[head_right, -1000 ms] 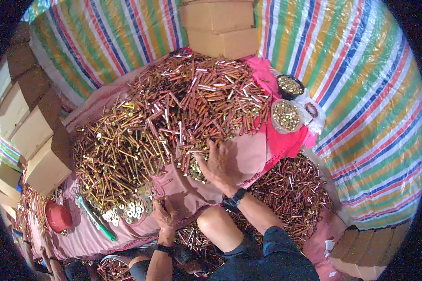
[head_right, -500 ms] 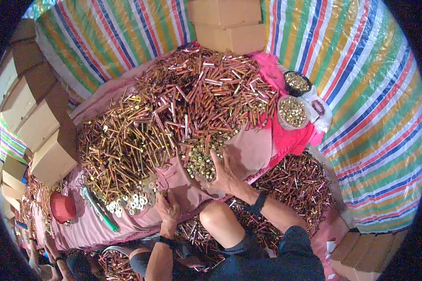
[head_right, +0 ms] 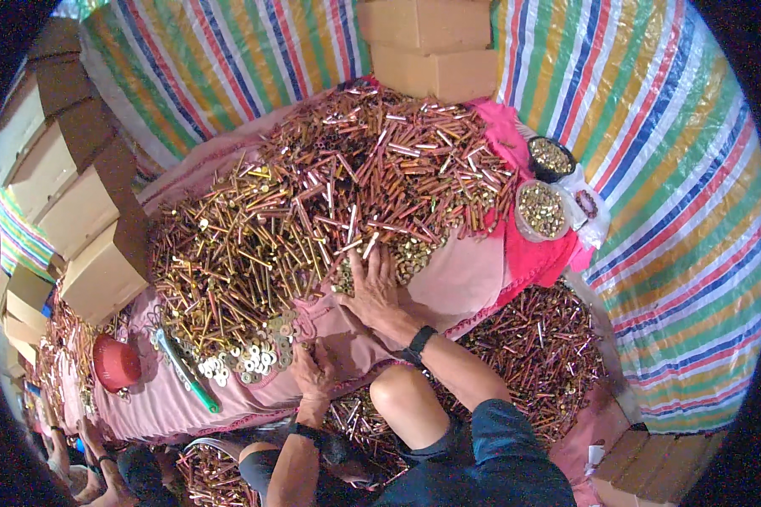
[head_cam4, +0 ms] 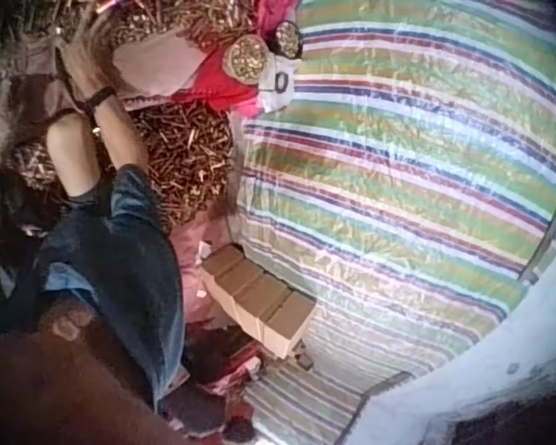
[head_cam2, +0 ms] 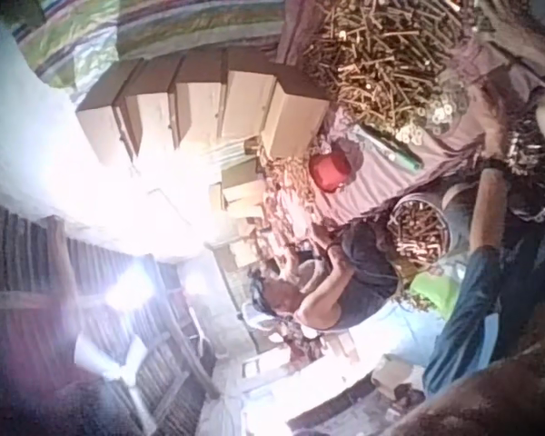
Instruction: Assembling small brass-colored hardware components by hand at a workshop table.
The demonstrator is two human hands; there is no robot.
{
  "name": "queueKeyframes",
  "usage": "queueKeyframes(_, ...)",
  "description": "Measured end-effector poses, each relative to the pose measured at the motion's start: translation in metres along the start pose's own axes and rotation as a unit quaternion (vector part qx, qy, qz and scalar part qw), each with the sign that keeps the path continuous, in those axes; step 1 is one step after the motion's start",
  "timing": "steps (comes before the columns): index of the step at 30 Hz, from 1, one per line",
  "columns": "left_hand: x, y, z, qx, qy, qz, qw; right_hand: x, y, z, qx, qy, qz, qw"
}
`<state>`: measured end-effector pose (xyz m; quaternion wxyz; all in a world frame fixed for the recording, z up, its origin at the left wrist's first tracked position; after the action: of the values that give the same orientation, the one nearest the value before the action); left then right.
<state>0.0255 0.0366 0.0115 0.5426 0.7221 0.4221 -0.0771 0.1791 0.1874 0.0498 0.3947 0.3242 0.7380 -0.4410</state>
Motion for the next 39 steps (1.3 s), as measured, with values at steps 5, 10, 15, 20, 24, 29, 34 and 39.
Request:
queueKeyframes(5, -0.003, -0.001, 0.001, -0.013, 0.001, 0.023, 1.000, -0.012, 0.013, 0.010, -0.010, -0.032, -0.082, 0.996)
queueKeyframes(10, -0.005, 0.000, -0.001, 0.017, 0.035, -0.005, 0.999, -0.080, 0.095, -0.005, 0.052, 0.150, -0.081, 0.984)
queueKeyframes(15, 0.009, 0.014, -0.005, 0.022, 0.020, 0.014, 0.999, -0.118, 0.256, -0.039, 0.153, 0.252, 0.062, 0.953)
queueKeyframes(20, 0.001, 0.005, 0.001, 0.003, 0.021, -0.001, 1.000, -0.077, 0.263, -0.075, 0.173, 0.193, 0.145, 0.955)
queueKeyframes(24, 0.000, 0.003, 0.001, 0.002, 0.029, -0.003, 1.000, -0.052, 0.223, -0.079, 0.156, 0.201, 0.090, 0.963)
queueKeyframes(29, -0.002, -0.004, 0.004, 0.011, 0.040, -0.013, 0.999, -0.051, 0.163, -0.067, 0.162, 0.178, -0.019, 0.970)
queueKeyframes(34, 0.014, -0.003, 0.003, -0.001, 0.021, -0.041, 0.999, -0.033, 0.132, -0.059, 0.129, 0.213, 0.026, 0.968)
queueKeyframes(39, -0.003, -0.004, 0.002, 0.004, 0.019, -0.053, 0.998, -0.018, 0.079, -0.060, 0.180, 0.151, -0.089, 0.968)
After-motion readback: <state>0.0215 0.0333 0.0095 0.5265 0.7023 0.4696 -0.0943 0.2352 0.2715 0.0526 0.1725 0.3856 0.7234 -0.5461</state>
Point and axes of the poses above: each hand's wrist, its own z-axis away from the middle knuckle, its own x-axis out of the palm, y = z × x, the point moved 2 cm from there along -z, towards the middle knuckle, and after that the axes turned 1 degree about z, right-handed, at the moved point
